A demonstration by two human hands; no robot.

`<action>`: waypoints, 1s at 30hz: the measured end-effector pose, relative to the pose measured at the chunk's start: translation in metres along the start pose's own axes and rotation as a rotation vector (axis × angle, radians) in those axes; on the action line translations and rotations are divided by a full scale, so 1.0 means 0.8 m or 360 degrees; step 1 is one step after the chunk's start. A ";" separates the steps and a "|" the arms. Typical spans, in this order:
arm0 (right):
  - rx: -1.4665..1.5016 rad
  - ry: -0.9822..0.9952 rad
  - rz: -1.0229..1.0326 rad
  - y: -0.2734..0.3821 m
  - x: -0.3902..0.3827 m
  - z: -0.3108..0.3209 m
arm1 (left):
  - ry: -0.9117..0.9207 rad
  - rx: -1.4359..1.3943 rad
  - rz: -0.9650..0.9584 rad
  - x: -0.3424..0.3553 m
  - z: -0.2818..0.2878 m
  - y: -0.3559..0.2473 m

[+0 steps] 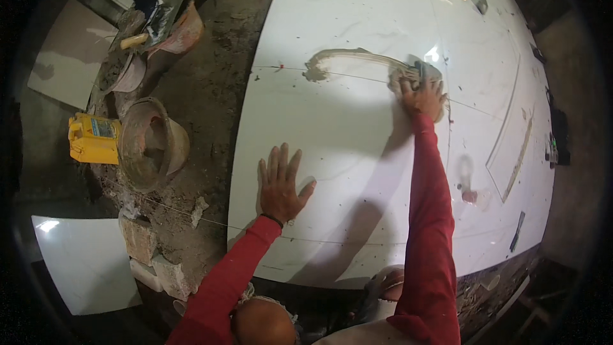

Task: The person positions a large floor tile onto a bed of mortar, levels it by hand and with a rubber mallet, and wipes the surface with a cloth.

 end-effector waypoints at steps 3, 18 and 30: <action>-0.0064 0.0303 -0.0237 0.029 0.022 -0.028 | 0.0024 0.0010 0.0011 -0.001 0.002 0.000; 0.0617 0.0621 0.0952 0.260 -0.150 -0.008 | -0.0001 0.0042 0.0069 -0.008 0.003 0.023; 0.0220 0.0363 0.0644 0.371 -0.172 -0.029 | -0.0007 -0.0023 0.0020 0.004 -0.008 -0.001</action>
Point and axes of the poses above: each hand's wrist, its own x-axis towards the middle knuckle, its own z-axis out of the back of the hand, y = z × x, the point moved 10 cm from there along x, towards the middle knuckle, and after that the axes turned 3 degrees about -x, right-handed, at the moved point
